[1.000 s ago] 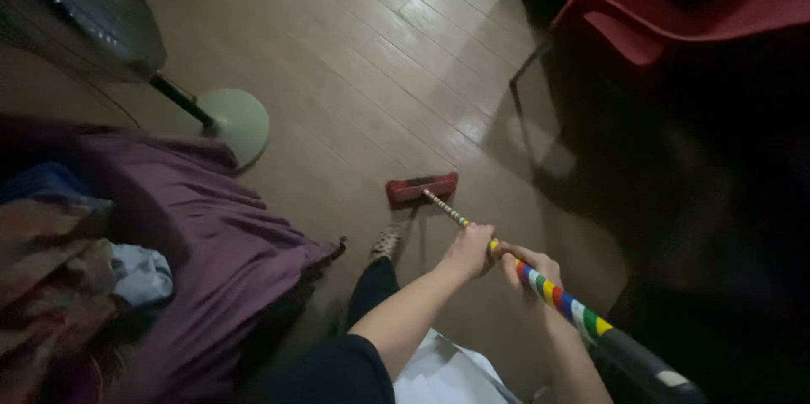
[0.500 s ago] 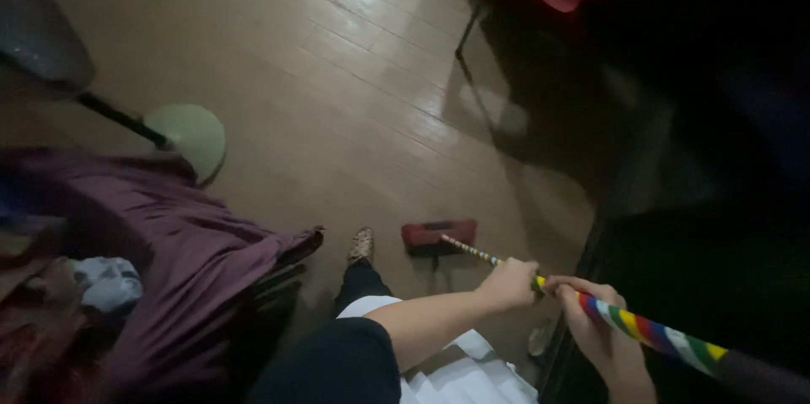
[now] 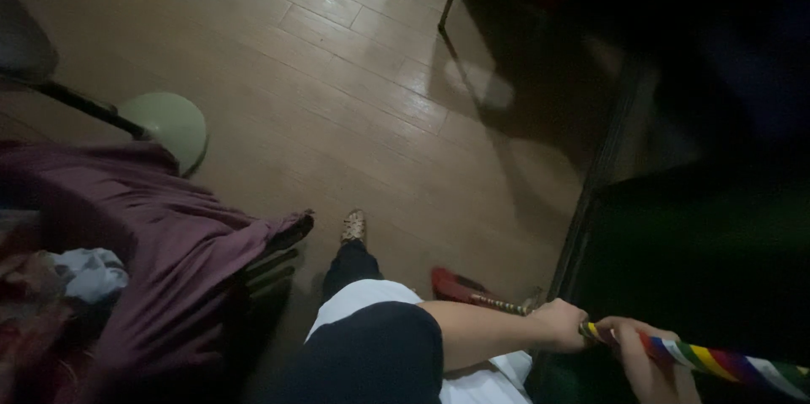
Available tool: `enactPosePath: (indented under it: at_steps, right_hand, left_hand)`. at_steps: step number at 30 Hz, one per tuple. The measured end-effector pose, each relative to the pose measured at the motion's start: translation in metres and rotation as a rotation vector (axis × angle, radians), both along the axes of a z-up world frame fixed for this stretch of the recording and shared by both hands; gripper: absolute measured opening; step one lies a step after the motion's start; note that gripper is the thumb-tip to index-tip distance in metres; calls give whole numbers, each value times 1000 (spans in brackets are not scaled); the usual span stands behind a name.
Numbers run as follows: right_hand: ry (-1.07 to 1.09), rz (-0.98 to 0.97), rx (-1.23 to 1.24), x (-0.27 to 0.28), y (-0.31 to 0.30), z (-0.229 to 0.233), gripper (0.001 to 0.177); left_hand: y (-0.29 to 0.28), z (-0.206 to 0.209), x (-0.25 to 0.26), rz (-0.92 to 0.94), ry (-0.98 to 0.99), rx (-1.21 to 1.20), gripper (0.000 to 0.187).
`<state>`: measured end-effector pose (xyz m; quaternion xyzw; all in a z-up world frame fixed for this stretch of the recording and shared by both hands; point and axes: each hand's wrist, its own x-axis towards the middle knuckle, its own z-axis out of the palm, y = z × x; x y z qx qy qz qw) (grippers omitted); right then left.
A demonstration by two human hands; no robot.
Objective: The person sweeps a tiled floor using a broom.
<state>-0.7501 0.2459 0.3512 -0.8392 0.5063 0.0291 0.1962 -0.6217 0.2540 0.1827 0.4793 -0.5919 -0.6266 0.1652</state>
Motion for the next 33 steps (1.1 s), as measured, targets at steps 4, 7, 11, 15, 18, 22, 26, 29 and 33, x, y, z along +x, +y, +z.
enactPosePath:
  at_steps: [4,7,11,15,18,22,26,29,33]
  right_hand:
    - [-76,-253,13,72,5,28,31]
    - [-307,-667,235,108,2,46,30]
    - [-430,-334,142,180,-4,77,32]
    - [-394,-202,99,268,-11,102,31]
    - [-590,-355,386,275,-44,42,33]
    - [-585,-319,458,388,-47,49,31]
    - [-334,51,257,464,-50,12,25]
    - [-361,57,372,514,-57,13,27]
    - [-354,-39,501,571,-58,45,30]
  left_hand:
    - [-17,-3,25,-4,27,25,44]
    - [-26,-8,76,38,8,-108,44]
    - [-25,-10,166,9,-91,-295,48]
    - [-18,9,256,153,-230,-304,43]
    - [-19,7,316,250,-288,-302,34]
    - [-21,-40,386,414,-328,-279,25]
    - [-24,-77,446,528,-418,-153,25]
    - [-26,-79,488,520,-478,-70,28]
    - [-10,-58,529,595,-507,-77,23]
